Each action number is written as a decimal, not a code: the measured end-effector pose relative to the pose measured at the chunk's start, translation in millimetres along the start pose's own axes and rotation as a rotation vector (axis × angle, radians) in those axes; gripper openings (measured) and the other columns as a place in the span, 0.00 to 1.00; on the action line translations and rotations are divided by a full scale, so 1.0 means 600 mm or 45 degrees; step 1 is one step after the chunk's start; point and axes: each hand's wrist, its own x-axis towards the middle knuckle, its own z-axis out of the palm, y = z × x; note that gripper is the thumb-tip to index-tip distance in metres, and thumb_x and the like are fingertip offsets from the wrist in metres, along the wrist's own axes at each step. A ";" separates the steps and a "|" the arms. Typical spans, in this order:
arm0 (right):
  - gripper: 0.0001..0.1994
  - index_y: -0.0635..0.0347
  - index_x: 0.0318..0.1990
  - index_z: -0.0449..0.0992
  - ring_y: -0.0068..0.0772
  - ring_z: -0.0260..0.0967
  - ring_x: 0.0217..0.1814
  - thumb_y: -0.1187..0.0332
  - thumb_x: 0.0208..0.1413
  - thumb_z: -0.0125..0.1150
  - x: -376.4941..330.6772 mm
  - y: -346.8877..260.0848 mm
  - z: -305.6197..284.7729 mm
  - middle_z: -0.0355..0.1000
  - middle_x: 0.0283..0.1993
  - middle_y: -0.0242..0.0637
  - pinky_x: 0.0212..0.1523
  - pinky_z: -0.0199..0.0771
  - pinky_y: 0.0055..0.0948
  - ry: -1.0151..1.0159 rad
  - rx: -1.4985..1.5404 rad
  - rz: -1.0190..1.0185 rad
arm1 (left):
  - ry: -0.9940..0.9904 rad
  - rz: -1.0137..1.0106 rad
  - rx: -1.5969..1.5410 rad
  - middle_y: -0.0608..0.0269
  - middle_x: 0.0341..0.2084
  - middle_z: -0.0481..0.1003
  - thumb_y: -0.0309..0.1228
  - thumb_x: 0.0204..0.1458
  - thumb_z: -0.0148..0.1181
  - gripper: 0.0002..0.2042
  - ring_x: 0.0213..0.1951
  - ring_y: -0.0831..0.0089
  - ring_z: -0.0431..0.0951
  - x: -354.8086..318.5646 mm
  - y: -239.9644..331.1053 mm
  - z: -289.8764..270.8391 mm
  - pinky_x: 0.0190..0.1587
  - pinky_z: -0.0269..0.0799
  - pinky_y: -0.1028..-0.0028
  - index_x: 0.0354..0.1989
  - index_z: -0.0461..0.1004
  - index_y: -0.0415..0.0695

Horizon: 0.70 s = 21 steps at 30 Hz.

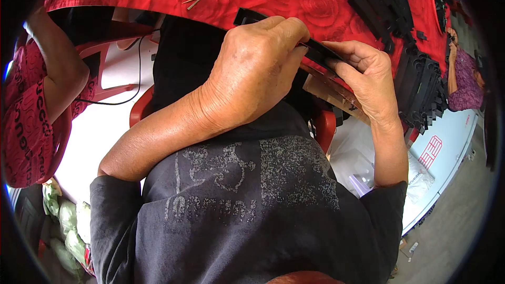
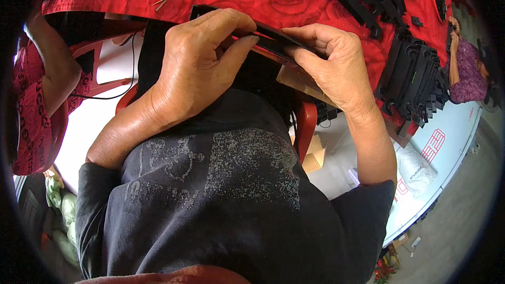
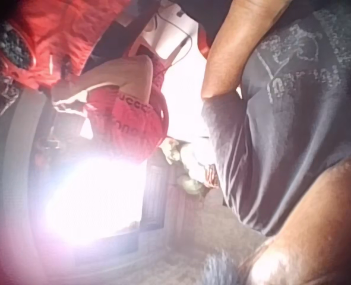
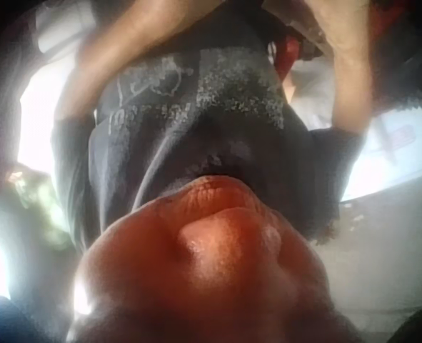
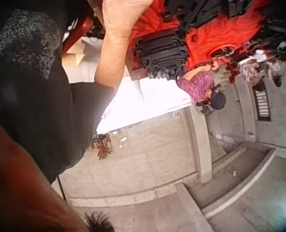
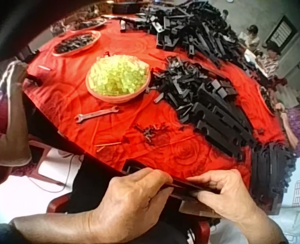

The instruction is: The person assembles plastic components by fitting and pressing small parts into a black plastic housing by hand.

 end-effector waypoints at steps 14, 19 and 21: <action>0.12 0.69 0.49 0.81 0.19 0.78 0.41 0.82 0.57 0.62 -0.002 0.015 0.006 0.82 0.40 0.38 0.42 0.80 0.21 0.087 -0.160 -0.153 | -0.045 0.018 -0.033 0.54 0.27 0.77 0.18 0.48 0.66 0.06 0.31 0.60 0.82 0.011 -0.004 0.005 0.32 0.75 0.69 0.34 0.76 0.37; 0.12 0.70 0.48 0.81 0.19 0.78 0.41 0.81 0.57 0.62 -0.005 0.002 0.009 0.82 0.40 0.37 0.43 0.79 0.20 0.109 -0.164 -0.089 | -0.034 0.024 0.001 0.53 0.27 0.77 0.19 0.49 0.66 0.06 0.31 0.56 0.81 0.014 -0.001 0.006 0.32 0.74 0.67 0.33 0.76 0.39; 0.12 0.69 0.48 0.81 0.18 0.78 0.41 0.82 0.57 0.63 0.001 0.008 0.009 0.82 0.40 0.37 0.44 0.79 0.20 0.125 -0.204 -0.125 | -0.034 0.043 0.034 0.53 0.27 0.77 0.19 0.48 0.66 0.05 0.31 0.55 0.81 0.019 -0.007 0.010 0.32 0.74 0.66 0.33 0.76 0.39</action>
